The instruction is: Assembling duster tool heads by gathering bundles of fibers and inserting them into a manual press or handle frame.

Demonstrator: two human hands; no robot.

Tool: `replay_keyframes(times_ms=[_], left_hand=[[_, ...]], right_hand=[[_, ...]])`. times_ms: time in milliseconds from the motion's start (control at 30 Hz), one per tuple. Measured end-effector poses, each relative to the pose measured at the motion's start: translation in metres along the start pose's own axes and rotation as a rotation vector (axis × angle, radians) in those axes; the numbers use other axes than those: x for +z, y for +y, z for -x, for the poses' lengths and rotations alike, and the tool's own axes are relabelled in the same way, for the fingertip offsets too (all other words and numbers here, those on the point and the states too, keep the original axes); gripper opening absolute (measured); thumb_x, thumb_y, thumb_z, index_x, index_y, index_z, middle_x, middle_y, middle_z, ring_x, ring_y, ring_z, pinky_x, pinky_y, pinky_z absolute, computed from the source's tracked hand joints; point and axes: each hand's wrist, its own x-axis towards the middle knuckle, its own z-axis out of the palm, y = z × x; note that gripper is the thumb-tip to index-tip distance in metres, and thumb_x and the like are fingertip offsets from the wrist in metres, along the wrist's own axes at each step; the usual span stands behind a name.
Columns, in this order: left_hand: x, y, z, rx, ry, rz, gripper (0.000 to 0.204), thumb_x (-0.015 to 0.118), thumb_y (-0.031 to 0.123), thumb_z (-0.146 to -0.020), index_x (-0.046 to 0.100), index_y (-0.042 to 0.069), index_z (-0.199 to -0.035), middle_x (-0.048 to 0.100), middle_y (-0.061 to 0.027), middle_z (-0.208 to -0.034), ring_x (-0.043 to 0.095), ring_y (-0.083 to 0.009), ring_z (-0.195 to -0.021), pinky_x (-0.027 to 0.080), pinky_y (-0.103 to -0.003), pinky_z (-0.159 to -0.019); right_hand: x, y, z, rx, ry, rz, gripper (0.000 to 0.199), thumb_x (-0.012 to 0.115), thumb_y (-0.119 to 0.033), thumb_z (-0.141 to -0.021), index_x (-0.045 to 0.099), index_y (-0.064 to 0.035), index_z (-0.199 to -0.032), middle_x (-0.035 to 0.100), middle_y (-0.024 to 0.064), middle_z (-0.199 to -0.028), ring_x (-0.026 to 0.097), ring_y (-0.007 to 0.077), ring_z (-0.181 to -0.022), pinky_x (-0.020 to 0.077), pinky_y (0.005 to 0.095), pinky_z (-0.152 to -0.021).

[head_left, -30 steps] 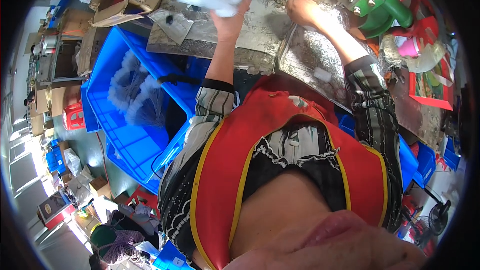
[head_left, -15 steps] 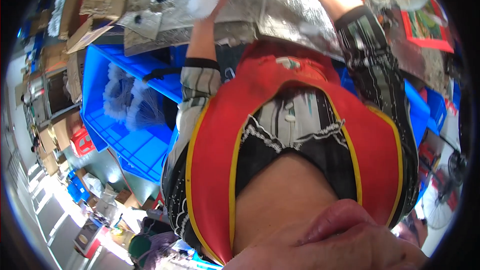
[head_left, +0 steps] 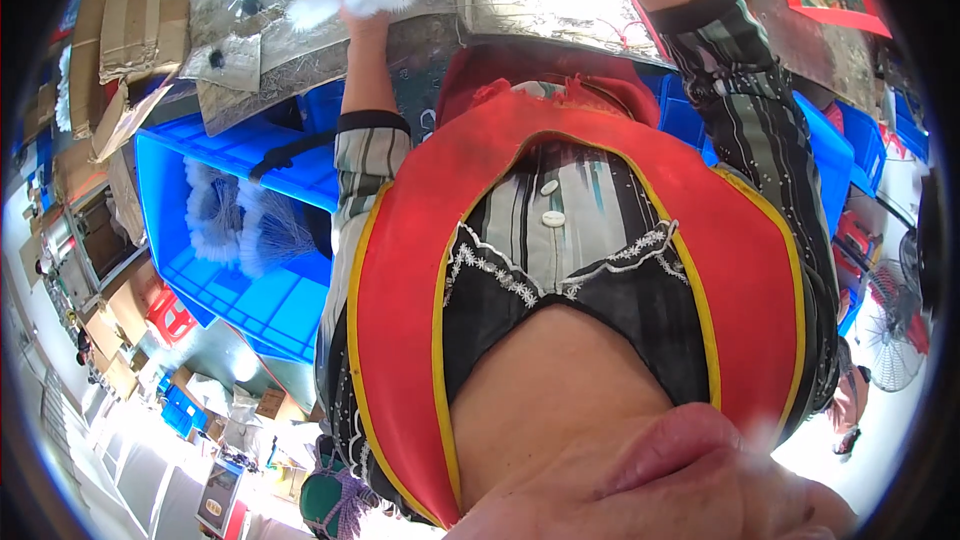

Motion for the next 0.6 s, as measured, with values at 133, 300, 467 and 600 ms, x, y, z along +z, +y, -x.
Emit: replay_keyframes(times_ms=[133,300,467,600], left_hand=[[-0.005,0.086,-0.038,-0.100,-0.415,-0.702,0.025,0.060,0.029,-0.072,0.060,0.004,-0.075,0.058,0.0016,-0.067,0.053,-0.0184,-0.066,0.042,-0.033,-0.066],[-0.023,0.100,-0.036,-0.607,0.094,0.001,0.027,0.072,0.009,-0.055,0.055,-0.006,-0.070,0.057,-0.0103,-0.076,0.051,-0.0169,-0.077,0.042,-0.030,-0.068],[-0.016,0.069,-0.023,-0.721,-0.043,-0.140,0.021,0.065,0.020,-0.067,0.059,0.006,-0.082,0.057,-0.0016,-0.068,0.051,-0.0094,-0.063,0.041,-0.026,-0.063],[-0.010,0.088,-0.019,-0.757,-0.194,0.013,0.012,0.061,0.012,-0.071,0.054,0.005,-0.078,0.054,-0.0005,-0.064,0.050,-0.0096,-0.060,0.039,-0.024,-0.057]], right_hand=[[-0.027,-0.005,0.009,-0.291,0.298,0.010,0.034,0.041,-0.028,-0.082,0.052,0.0048,-0.079,0.055,0.0172,-0.070,0.054,0.0258,-0.063,0.0419,0.0341,-0.059],[-0.003,0.045,0.065,-0.045,-0.098,0.423,0.030,0.057,-0.027,-0.069,0.054,0.0004,-0.081,0.054,0.0142,-0.066,0.053,0.0251,-0.060,0.0429,0.0344,-0.056],[0.026,0.127,0.142,-0.172,-0.536,0.665,0.013,0.052,-0.011,-0.064,0.044,-0.0007,-0.068,0.043,0.0127,-0.062,0.045,0.0265,-0.059,0.0378,0.0339,-0.056],[0.012,0.106,0.130,-0.087,-0.423,0.373,0.011,0.054,-0.012,-0.066,0.047,-0.0032,-0.067,0.046,0.0096,-0.059,0.047,0.0235,-0.058,0.0388,0.0333,-0.054]])
